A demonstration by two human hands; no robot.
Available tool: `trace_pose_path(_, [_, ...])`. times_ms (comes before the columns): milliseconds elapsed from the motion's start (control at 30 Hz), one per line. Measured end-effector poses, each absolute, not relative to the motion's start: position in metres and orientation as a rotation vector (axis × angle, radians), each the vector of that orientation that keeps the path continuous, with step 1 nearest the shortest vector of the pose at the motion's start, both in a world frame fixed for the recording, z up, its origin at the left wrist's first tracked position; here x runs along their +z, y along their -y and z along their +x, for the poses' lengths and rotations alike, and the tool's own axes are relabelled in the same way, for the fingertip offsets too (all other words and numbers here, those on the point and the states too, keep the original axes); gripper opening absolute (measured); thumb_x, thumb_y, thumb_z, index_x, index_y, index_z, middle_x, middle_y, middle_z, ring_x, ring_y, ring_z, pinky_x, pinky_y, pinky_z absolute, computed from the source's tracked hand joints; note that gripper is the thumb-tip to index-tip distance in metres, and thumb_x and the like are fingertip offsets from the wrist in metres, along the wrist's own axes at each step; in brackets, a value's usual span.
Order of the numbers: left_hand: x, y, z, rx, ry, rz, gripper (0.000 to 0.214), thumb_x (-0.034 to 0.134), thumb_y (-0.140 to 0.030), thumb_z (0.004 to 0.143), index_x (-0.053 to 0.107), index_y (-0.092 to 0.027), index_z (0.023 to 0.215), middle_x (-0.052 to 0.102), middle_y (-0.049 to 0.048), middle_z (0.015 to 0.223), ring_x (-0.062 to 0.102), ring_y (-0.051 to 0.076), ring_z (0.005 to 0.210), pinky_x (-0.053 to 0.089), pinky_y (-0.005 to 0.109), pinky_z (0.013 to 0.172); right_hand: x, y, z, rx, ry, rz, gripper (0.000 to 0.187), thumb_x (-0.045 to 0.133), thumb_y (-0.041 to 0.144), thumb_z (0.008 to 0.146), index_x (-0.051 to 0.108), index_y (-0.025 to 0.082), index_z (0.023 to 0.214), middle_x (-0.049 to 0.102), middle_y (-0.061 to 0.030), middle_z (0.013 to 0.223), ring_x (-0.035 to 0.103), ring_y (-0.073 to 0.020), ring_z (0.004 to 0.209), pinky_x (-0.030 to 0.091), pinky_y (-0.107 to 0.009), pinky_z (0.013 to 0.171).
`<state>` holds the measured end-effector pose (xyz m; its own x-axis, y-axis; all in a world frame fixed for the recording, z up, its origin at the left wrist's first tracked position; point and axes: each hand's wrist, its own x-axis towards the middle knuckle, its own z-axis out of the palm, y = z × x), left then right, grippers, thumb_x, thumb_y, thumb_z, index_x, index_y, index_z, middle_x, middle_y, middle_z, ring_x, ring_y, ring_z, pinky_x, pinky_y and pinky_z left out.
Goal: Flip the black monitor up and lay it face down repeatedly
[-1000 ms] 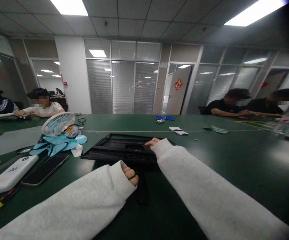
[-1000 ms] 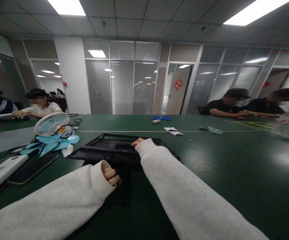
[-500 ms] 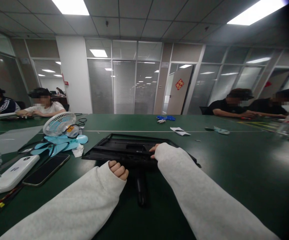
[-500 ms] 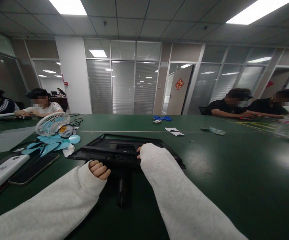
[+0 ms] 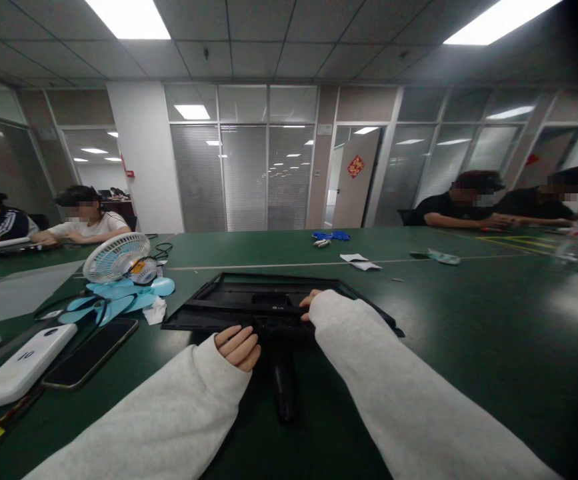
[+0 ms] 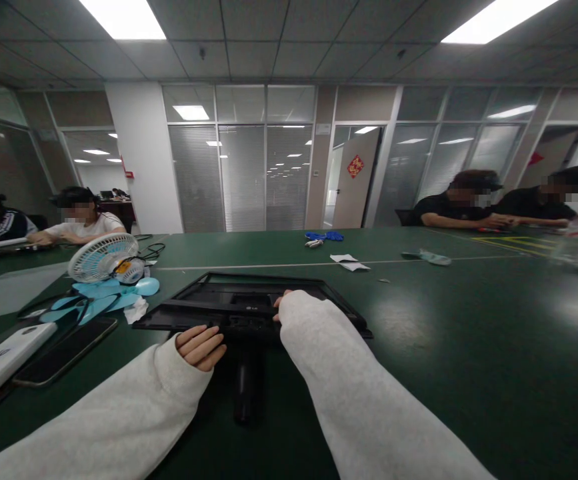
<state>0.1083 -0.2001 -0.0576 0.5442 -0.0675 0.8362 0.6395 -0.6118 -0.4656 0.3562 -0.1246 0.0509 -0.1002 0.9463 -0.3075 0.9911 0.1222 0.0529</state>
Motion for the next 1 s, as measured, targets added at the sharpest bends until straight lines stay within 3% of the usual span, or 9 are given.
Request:
trace_pose_path(300, [-0.060, 0.180, 0.106, -1.086, 0.418, -2.003, 0.018, 0.063, -0.009, 0.085, 0.063, -0.022, 0.098, 0.072, -0.0011, 0.107, 0.064, 0.012, 0.109, 0.039, 0.036, 0.111, 0.048, 0.127, 0.359, -0.194, -2.209, 1.896, 0.053, 0.066, 0.038, 0.079, 0.057, 0.031, 0.131, 0.051, -0.0070, 0.133, 0.049, -0.0294, 0.122, 0.043, -0.037, 0.099])
trace_pose_path(567, [-0.062, 0.175, 0.105, -1.076, 0.456, -2.033, 0.019, 0.063, -0.009, 0.086, 0.062, -0.022, 0.100, 0.072, -0.0014, 0.108, 0.063, 0.011, 0.110, 0.037, 0.038, 0.113, 0.047, 0.126, 0.362, -0.183, -2.240, 1.898, 0.051, 0.065, 0.039, 0.080, 0.059, 0.031, 0.130, 0.051, -0.0060, 0.132, 0.050, -0.0291, 0.121, 0.043, -0.036, 0.099])
trace_pose_path(833, [-0.066, 0.171, 0.107, -1.125, 0.488, -2.065, 0.020, 0.061, -0.007, 0.086, 0.062, -0.023, 0.098, 0.071, -0.0020, 0.109, 0.064, 0.012, 0.108, 0.048, 0.033, 0.102, 0.048, 0.126, 0.368, -0.188, -2.298, 1.922, 0.047, 0.065, 0.042, 0.078, 0.062, 0.038, 0.125, 0.054, -0.0029, 0.126, 0.053, -0.0287, 0.116, 0.044, -0.034, 0.096])
trace_pose_path(1000, [-0.067, 0.170, 0.107, -1.128, 0.482, -2.083, 0.019, 0.062, -0.009, 0.087, 0.063, -0.023, 0.099, 0.071, -0.0007, 0.110, 0.064, 0.012, 0.108, 0.052, 0.030, 0.095, 0.050, 0.133, 0.369, -0.190, -2.307, 1.926, 0.048, 0.061, 0.040, 0.081, 0.060, 0.034, 0.128, 0.052, -0.0024, 0.130, 0.052, -0.0279, 0.116, 0.042, -0.035, 0.099])
